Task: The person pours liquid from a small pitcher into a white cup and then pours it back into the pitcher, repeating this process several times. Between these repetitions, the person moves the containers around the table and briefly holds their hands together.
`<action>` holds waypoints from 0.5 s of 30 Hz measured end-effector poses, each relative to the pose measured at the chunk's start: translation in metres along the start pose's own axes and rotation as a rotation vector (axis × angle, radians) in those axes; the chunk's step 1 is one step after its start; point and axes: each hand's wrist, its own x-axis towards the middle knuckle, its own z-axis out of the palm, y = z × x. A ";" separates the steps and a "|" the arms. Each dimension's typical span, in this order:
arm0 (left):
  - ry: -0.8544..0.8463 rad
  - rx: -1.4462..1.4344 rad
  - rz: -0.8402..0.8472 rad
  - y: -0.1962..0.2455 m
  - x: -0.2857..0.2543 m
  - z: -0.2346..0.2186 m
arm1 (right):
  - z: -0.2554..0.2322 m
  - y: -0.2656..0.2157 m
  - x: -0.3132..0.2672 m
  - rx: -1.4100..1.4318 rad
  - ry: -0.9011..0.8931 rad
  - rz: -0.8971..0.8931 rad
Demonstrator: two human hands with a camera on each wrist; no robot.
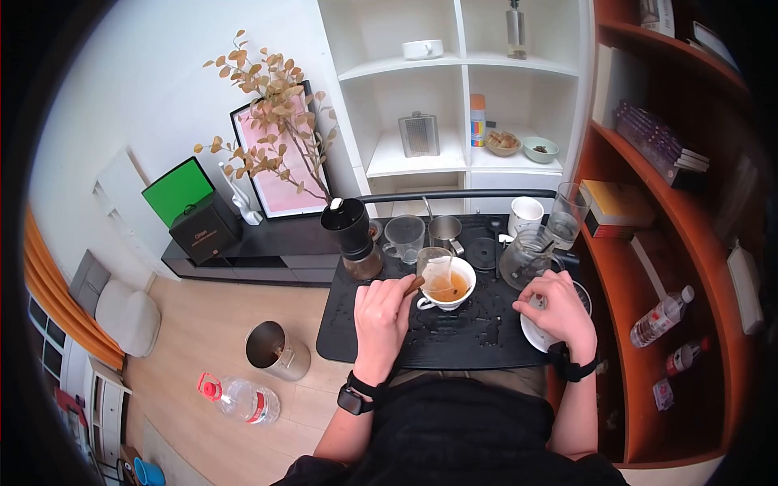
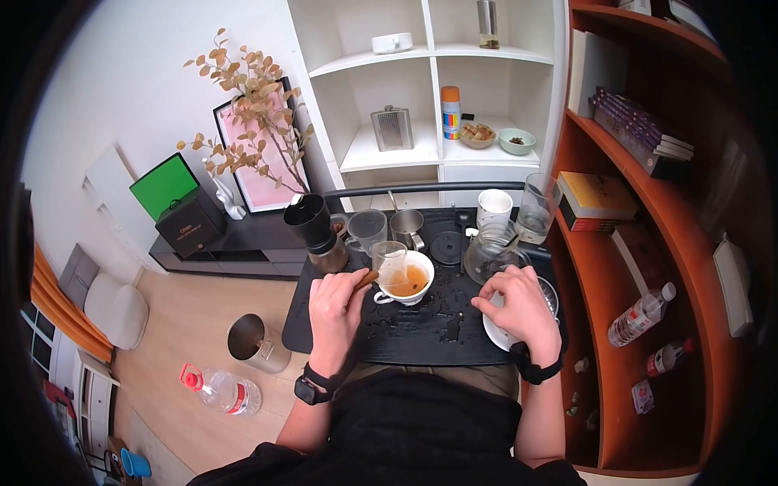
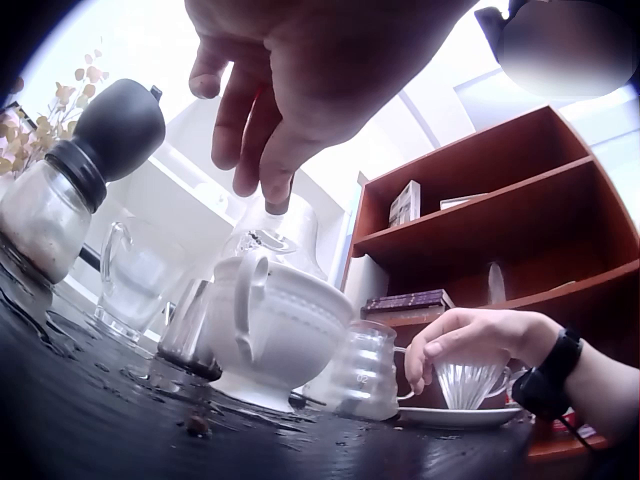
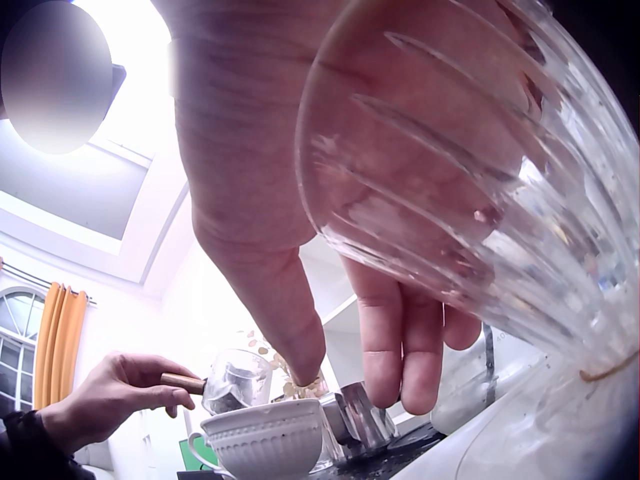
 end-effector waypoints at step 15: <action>0.008 -0.298 -0.426 -0.013 -0.010 -0.002 | -0.002 -0.003 0.001 -0.004 -0.050 0.059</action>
